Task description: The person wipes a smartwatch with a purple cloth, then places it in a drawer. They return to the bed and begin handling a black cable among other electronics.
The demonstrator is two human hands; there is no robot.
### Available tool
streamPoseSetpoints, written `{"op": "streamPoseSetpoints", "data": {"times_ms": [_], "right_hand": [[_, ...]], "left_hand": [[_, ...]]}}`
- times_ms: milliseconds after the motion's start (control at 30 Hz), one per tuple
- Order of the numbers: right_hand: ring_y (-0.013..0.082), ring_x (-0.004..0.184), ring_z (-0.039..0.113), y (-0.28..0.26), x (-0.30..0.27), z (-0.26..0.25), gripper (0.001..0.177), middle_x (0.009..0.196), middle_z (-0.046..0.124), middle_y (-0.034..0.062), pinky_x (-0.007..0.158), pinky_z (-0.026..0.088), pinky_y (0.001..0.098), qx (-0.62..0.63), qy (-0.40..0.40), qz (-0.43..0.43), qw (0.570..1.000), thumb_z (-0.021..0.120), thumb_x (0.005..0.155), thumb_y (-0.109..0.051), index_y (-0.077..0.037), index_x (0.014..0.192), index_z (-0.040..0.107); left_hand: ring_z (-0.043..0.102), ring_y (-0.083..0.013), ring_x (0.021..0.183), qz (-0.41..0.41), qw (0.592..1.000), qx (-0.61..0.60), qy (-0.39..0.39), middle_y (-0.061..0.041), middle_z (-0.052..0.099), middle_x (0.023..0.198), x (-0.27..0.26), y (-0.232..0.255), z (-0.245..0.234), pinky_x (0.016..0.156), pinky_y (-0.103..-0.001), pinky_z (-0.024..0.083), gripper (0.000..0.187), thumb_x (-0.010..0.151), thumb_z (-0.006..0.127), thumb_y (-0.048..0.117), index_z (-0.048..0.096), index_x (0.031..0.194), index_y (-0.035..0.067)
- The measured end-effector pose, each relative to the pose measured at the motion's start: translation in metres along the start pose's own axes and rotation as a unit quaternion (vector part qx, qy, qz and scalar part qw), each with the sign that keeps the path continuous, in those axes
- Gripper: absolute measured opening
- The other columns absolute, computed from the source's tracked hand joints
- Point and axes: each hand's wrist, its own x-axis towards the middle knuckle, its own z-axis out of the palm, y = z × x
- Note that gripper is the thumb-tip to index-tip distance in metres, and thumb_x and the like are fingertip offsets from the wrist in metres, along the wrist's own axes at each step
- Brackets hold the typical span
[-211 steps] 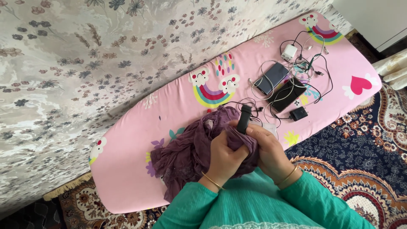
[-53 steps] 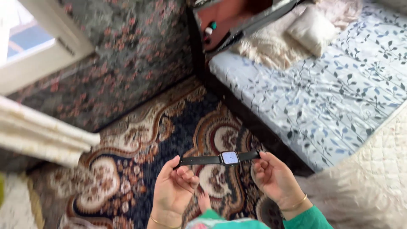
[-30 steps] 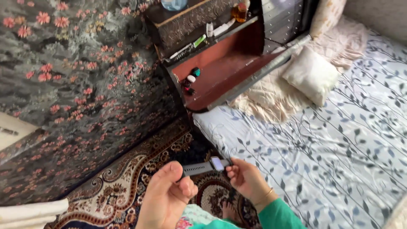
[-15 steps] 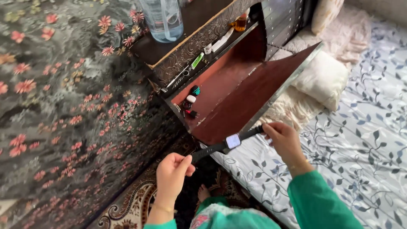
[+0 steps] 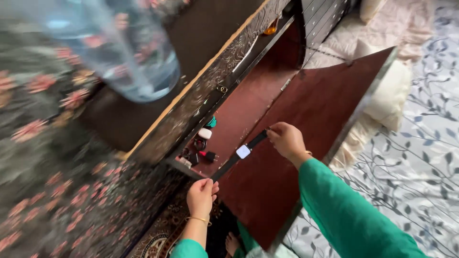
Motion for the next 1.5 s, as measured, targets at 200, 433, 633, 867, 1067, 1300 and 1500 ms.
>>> {"op": "streamPoseSetpoints", "data": {"times_ms": [200, 433, 633, 867, 1067, 1300, 1500], "right_hand": [[0.0127, 0.064, 0.069, 0.072, 0.127, 0.065, 0.020, 0.078, 0.073, 0.0080, 0.059, 0.056, 0.0292, 0.061, -0.005, -0.004, 0.998, 0.071, 0.092, -0.015, -0.001, 0.107, 0.073], [0.0129, 0.064, 0.070, 0.127, 0.205, 0.126, 0.018, 0.078, 0.074, 0.0086, 0.060, 0.055, 0.0291, 0.045, -0.038, 0.007, 0.998, 0.068, 0.093, -0.011, -0.002, 0.108, 0.068], [0.0155, 0.069, 0.070, 0.160, 0.248, 0.180, 0.013, 0.081, 0.071, 0.0087, 0.064, 0.055, 0.0308, 0.055, 0.025, -0.022, 0.998, 0.068, 0.092, -0.006, -0.003, 0.104, 0.067], [0.0165, 0.092, 0.076, 0.195, 0.307, 0.226, 0.027, 0.110, 0.071, 0.0121, 0.080, 0.059, 0.0289, 0.100, -0.028, -0.178, 0.979, 0.063, 0.088, 0.006, -0.005, 0.111, 0.072], [0.0246, 0.112, 0.068, 0.205, 0.321, 0.237, 0.056, 0.138, 0.052, 0.0163, 0.087, 0.058, 0.0312, 0.095, -0.118, -0.218, 0.964, 0.056, 0.079, 0.015, -0.006, 0.131, 0.061], [0.0401, 0.123, 0.058, 0.155, 0.231, 0.207, 0.057, 0.135, 0.059, 0.0154, 0.104, 0.051, 0.0460, -0.159, -0.009, -0.362, 0.919, 0.059, 0.069, 0.006, -0.008, 0.124, 0.065], [0.0320, 0.133, 0.050, 0.160, 0.231, 0.215, 0.065, 0.146, 0.056, 0.0102, 0.103, 0.044, 0.0458, -0.323, -0.045, -0.386, 0.863, 0.064, 0.073, -0.009, -0.008, 0.138, 0.059]], "left_hand": [[0.074, -0.0122, 0.079, -0.018, 0.998, 0.010, 0.057, -0.005, 0.079, 0.095, 0.095, -0.035, 0.046, 0.064, -0.029, 0.057, 0.021, 0.095, 0.067, 0.016, 0.072, 0.111, 0.003], [0.075, -0.0159, 0.074, 0.060, 0.987, 0.077, 0.130, -0.009, 0.079, 0.089, 0.177, -0.072, 0.077, 0.063, -0.031, 0.058, 0.016, 0.093, 0.067, 0.009, 0.066, 0.108, 0.005], [0.078, -0.0216, 0.087, 0.178, 0.938, 0.238, 0.179, -0.011, 0.079, 0.093, 0.226, -0.107, 0.085, 0.076, -0.035, 0.059, 0.014, 0.093, 0.064, 0.006, 0.071, 0.104, 0.007], [0.065, -0.0353, 0.111, 0.221, 0.899, 0.339, 0.166, -0.019, 0.069, 0.121, 0.255, -0.117, 0.100, 0.098, -0.045, 0.050, 0.046, 0.082, 0.060, 0.004, 0.064, 0.128, 0.007], [0.042, -0.0494, 0.133, 0.250, 0.870, 0.387, 0.176, -0.030, 0.038, 0.151, 0.233, -0.087, 0.117, 0.113, -0.052, 0.034, 0.074, 0.076, 0.066, 0.008, 0.046, 0.146, 0.003], [0.022, -0.0453, 0.149, 0.225, 0.843, 0.475, 0.115, -0.023, 0.016, 0.167, 0.212, -0.063, 0.161, 0.118, -0.055, 0.027, 0.078, 0.084, 0.068, 0.031, 0.039, 0.153, 0.011], [0.011, -0.0383, 0.153, 0.142, 0.811, 0.562, 0.079, -0.010, 0.015, 0.168, 0.230, -0.055, 0.169, 0.119, -0.057, 0.018, 0.082, 0.088, 0.062, 0.054, 0.035, 0.155, 0.016]]}}
